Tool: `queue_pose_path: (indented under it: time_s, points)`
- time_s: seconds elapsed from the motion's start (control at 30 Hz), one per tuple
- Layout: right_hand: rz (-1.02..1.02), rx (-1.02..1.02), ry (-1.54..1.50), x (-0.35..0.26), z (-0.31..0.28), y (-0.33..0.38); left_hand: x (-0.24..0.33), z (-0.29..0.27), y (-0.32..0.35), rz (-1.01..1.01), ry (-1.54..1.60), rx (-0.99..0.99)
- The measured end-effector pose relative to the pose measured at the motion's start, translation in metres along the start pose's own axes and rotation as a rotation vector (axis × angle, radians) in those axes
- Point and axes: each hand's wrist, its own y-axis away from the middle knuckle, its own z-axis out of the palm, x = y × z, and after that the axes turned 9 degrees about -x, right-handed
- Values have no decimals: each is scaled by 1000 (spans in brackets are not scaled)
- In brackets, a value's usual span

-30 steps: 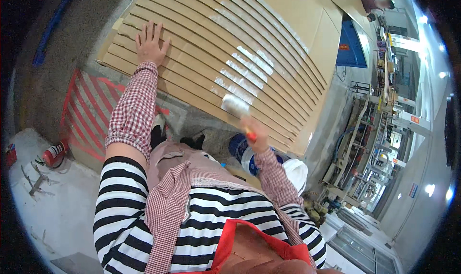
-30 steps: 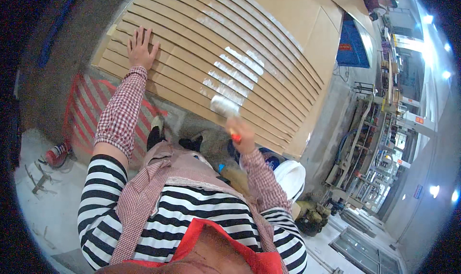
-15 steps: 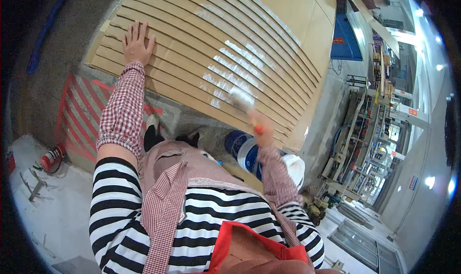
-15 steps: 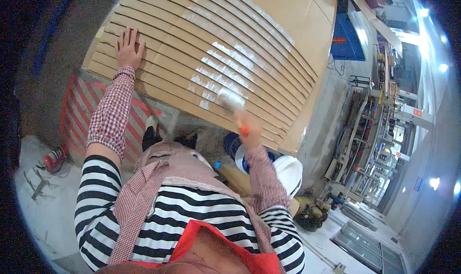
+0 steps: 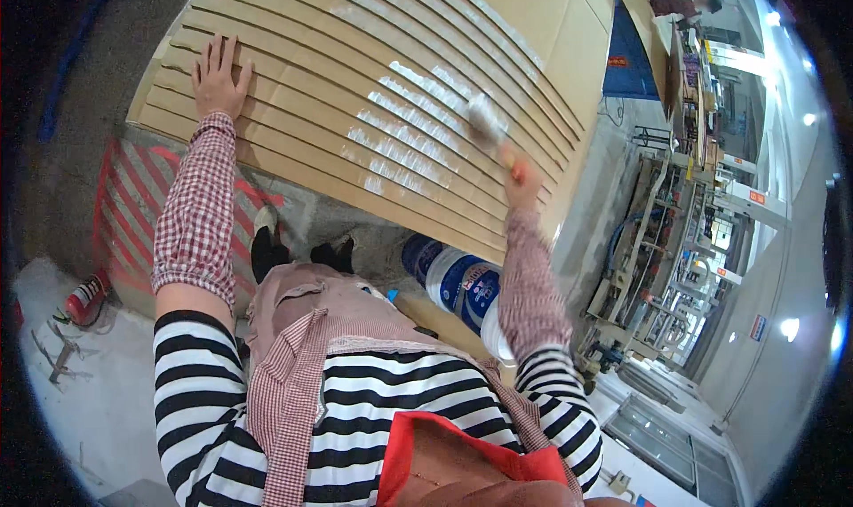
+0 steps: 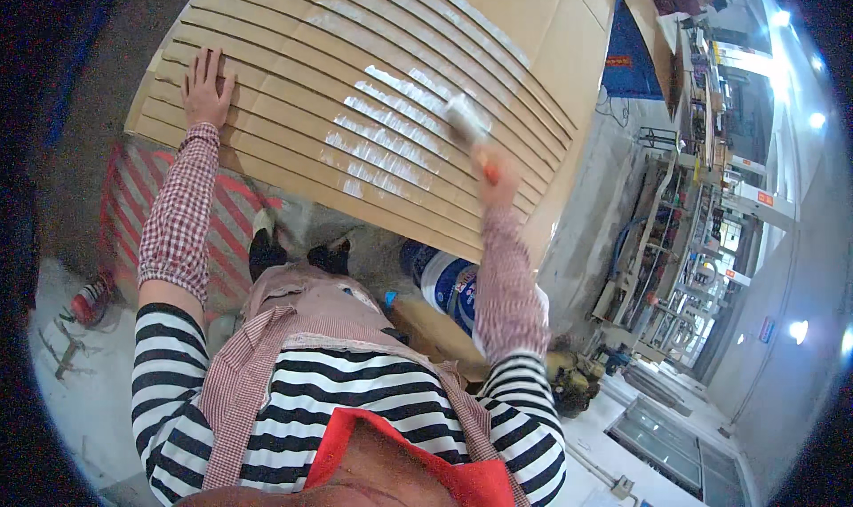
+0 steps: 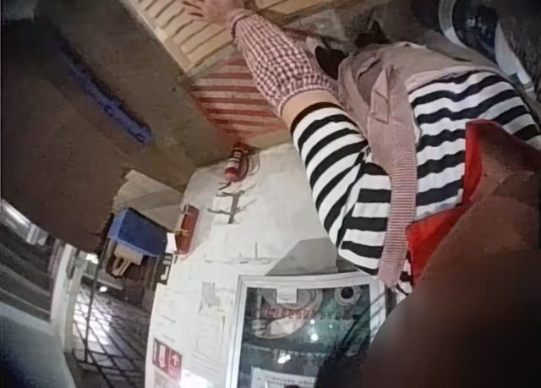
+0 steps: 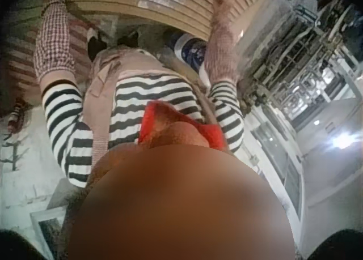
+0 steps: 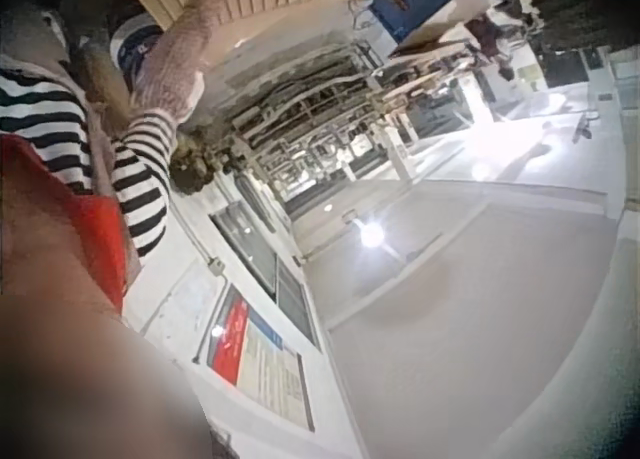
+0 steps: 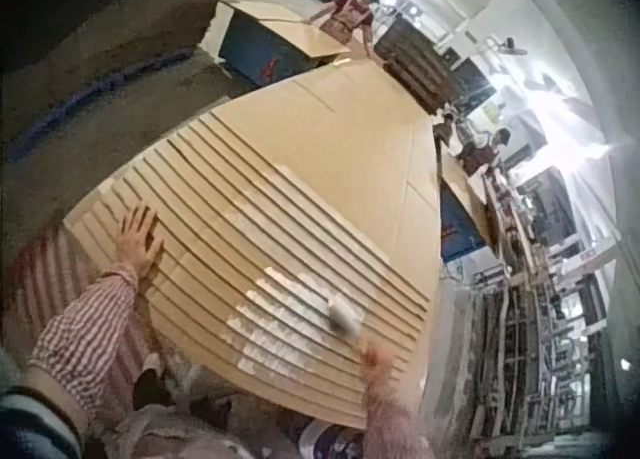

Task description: Apply white adhesive to a stack of cardboard sheets using a paintbrush.

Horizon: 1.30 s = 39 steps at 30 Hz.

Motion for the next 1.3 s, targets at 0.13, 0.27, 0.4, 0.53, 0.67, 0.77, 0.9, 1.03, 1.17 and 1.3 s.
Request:
queue_pose_path:
  time_s: [0.13, 0.27, 0.4, 0.53, 0.67, 0.77, 0.9, 1.03, 1.17, 1.3]
  points:
    - [-57, -201, -120, -18, 4, 95, -2, 1, 0, 13, 11, 26]
    - [46, -45, -221, -3, -24, 54, -2, 1, -2, 7, -2, 22]
    - [209, 88, -215, 22, -25, -38, -4, 4, -1, 28, 20, 54]
    - [-95, 75, 1, 0, 4, 13, -7, 11, -1, 9, 12, 50]
    - [4, -207, -130, -47, 16, 145, -9, 13, -1, 26, 5, 59]
    - [61, -265, -250, -57, 3, 167, -8, 12, -2, 25, -12, 43]
    - [95, 62, -111, -34, -18, 83, -8, 10, -1, 47, 10, 57]
    - [97, 170, -218, -5, -2, 14, -11, 14, -2, 54, -22, 71]
    - [-58, -5, -48, -26, 26, 96, -12, 19, -2, 56, -18, 90]
    - [-74, -196, -132, -78, 31, 195, -12, 15, -2, 50, -16, 85]
